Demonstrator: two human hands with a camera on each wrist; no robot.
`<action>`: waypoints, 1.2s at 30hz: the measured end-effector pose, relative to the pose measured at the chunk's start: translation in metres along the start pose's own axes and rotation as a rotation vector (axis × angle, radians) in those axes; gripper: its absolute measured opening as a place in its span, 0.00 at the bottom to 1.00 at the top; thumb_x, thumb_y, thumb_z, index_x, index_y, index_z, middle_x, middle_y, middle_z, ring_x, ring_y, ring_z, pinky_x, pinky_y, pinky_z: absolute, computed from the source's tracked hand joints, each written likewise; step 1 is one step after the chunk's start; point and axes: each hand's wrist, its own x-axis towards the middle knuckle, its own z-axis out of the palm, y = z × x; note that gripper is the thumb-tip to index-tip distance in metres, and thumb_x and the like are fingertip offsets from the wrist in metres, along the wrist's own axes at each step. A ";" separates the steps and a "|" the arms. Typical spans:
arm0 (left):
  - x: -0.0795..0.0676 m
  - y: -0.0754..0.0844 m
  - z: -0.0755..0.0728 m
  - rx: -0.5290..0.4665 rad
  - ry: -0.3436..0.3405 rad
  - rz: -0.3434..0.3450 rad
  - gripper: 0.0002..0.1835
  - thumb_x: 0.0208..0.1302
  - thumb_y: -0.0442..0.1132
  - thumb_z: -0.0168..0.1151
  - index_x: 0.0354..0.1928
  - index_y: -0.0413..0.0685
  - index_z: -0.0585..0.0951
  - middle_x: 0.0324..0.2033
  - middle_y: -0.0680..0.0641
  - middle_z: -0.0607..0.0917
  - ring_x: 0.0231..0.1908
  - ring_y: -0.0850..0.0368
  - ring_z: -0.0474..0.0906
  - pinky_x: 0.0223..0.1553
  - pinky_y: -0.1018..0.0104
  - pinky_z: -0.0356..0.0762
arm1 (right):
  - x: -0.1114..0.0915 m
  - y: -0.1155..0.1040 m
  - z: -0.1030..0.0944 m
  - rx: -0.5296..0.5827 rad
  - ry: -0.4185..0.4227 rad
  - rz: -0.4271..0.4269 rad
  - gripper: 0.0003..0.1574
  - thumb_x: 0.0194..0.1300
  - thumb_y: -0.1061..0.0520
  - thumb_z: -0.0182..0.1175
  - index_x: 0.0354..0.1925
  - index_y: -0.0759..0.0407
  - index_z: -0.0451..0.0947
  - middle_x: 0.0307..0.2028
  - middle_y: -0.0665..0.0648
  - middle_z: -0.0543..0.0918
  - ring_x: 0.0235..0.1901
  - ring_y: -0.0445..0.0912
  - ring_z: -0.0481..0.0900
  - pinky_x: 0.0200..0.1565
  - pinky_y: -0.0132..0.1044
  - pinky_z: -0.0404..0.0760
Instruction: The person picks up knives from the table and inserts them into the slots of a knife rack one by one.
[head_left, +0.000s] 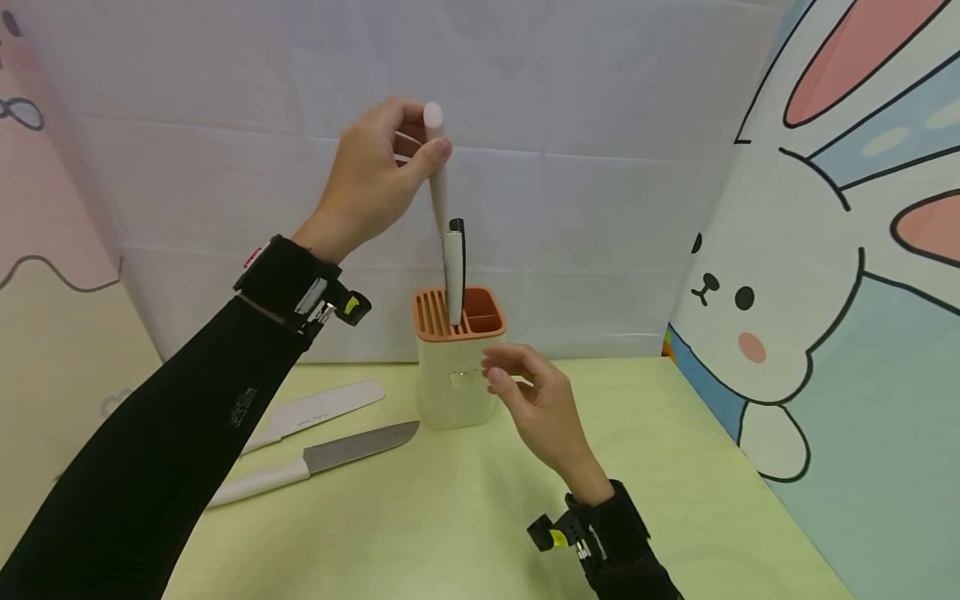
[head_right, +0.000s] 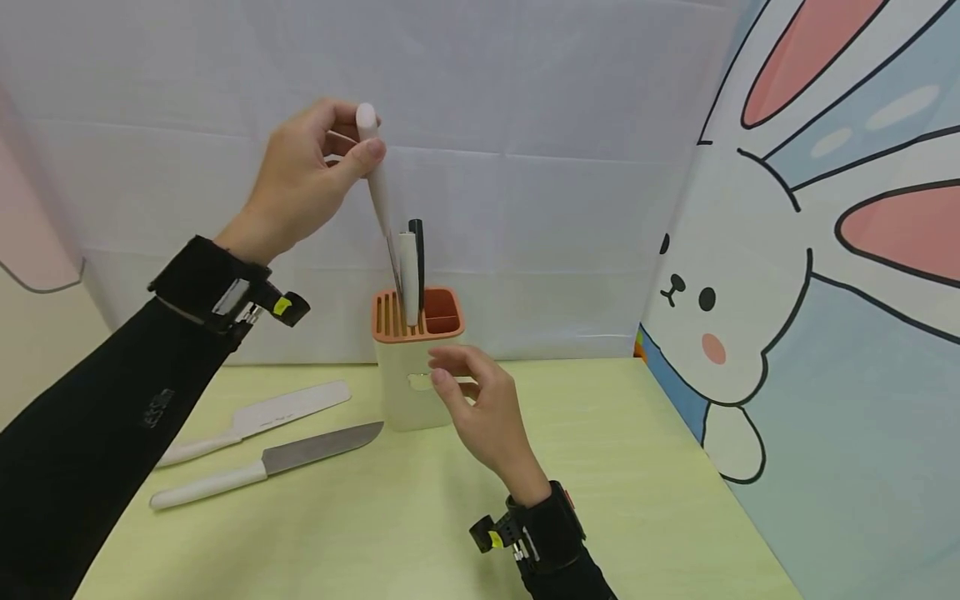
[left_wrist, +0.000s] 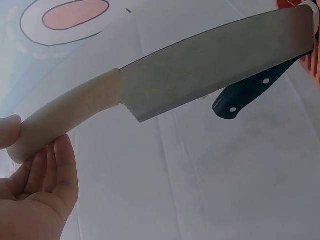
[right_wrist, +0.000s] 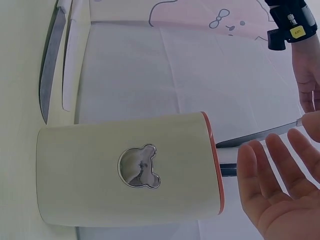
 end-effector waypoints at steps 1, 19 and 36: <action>0.000 -0.002 0.001 0.005 0.001 0.002 0.18 0.69 0.47 0.58 0.54 0.46 0.74 0.42 0.53 0.77 0.40 0.63 0.75 0.43 0.69 0.75 | 0.000 0.000 0.000 0.001 0.001 -0.001 0.15 0.66 0.72 0.54 0.51 0.69 0.73 0.44 0.67 0.79 0.43 0.56 0.79 0.41 0.41 0.83; -0.003 -0.035 0.020 0.014 -0.015 0.006 0.16 0.68 0.44 0.60 0.52 0.44 0.74 0.42 0.51 0.76 0.42 0.64 0.74 0.46 0.73 0.75 | 0.000 -0.002 0.001 -0.005 0.004 0.015 0.14 0.67 0.70 0.55 0.51 0.67 0.74 0.44 0.62 0.80 0.42 0.52 0.79 0.41 0.40 0.83; -0.018 -0.069 0.036 0.017 -0.067 -0.025 0.14 0.68 0.43 0.60 0.51 0.46 0.73 0.42 0.52 0.75 0.41 0.60 0.75 0.44 0.69 0.75 | 0.001 -0.001 0.001 0.015 -0.010 0.015 0.14 0.67 0.72 0.54 0.51 0.68 0.74 0.44 0.66 0.79 0.43 0.59 0.79 0.42 0.42 0.83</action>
